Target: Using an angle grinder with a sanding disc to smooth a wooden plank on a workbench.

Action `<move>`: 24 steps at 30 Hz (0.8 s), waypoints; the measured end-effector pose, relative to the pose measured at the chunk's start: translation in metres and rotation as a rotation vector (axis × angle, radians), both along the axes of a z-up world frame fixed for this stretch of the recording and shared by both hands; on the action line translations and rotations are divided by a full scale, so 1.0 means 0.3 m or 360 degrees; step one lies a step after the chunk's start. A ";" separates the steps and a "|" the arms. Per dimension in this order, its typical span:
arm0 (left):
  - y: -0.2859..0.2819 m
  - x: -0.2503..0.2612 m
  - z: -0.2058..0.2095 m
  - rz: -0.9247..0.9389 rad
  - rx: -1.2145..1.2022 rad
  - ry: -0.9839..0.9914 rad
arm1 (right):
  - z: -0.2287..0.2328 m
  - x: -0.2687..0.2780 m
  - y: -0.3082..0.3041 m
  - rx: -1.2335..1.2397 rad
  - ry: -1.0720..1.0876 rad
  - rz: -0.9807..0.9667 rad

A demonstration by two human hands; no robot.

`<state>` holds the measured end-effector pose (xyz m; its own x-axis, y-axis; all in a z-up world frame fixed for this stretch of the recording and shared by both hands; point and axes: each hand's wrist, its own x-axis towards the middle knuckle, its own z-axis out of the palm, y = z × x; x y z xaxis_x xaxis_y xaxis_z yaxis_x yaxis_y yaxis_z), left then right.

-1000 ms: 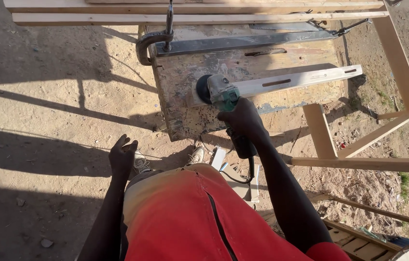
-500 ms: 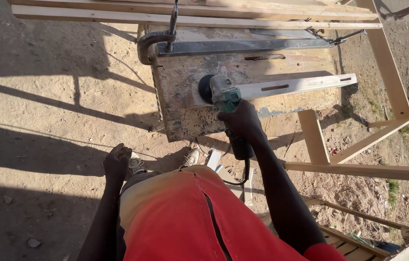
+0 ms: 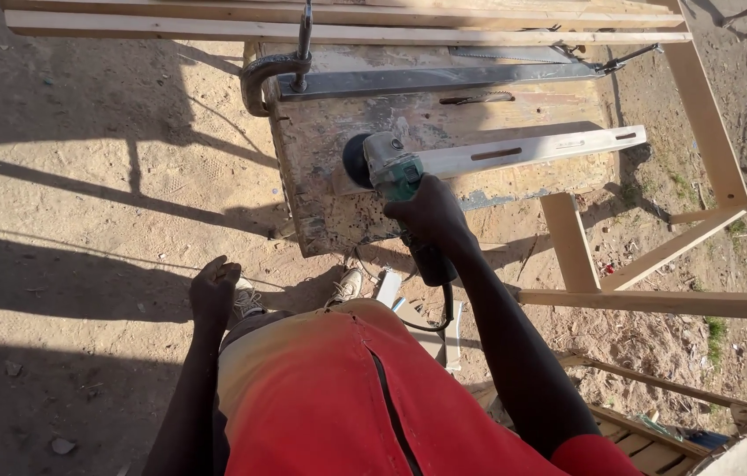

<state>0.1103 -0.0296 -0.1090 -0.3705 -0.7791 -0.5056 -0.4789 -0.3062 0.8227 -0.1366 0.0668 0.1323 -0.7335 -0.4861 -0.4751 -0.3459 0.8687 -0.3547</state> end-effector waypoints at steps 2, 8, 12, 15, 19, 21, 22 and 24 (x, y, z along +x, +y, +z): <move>-0.007 -0.012 -0.010 -0.0014 0.0016 -0.0002 | -0.003 -0.014 0.001 -0.0016 -0.0022 -0.0022; -0.027 0.005 -0.001 0.0026 0.0026 -0.0015 | 0.008 -0.050 0.024 -0.0041 0.0026 -0.0076; -0.020 0.009 -0.049 0.0005 0.0042 -0.0036 | 0.032 0.025 0.008 0.0001 -0.0086 -0.0048; -0.023 -0.003 -0.047 0.0019 0.0049 0.0009 | -0.010 0.038 0.013 -0.0013 -0.0122 -0.0047; -0.035 -0.014 -0.040 0.0035 0.0032 -0.0024 | 0.005 0.005 0.058 -0.0048 -0.0106 -0.0098; -0.041 -0.011 -0.028 0.0044 0.0039 -0.0036 | 0.012 -0.002 0.071 -0.0029 -0.0051 -0.0162; -0.041 -0.005 -0.055 0.0045 0.0037 -0.0035 | 0.015 0.016 0.061 -0.0031 -0.0050 -0.0160; -0.045 0.002 -0.109 0.0029 0.0047 -0.0077 | 0.021 0.050 0.044 0.0052 -0.0084 -0.0130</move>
<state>0.1110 -0.0430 -0.1416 -0.3309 -0.7702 -0.5453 -0.5120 -0.3388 0.7893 -0.1215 0.0799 0.1385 -0.7437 -0.4091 -0.5287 -0.2550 0.9047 -0.3413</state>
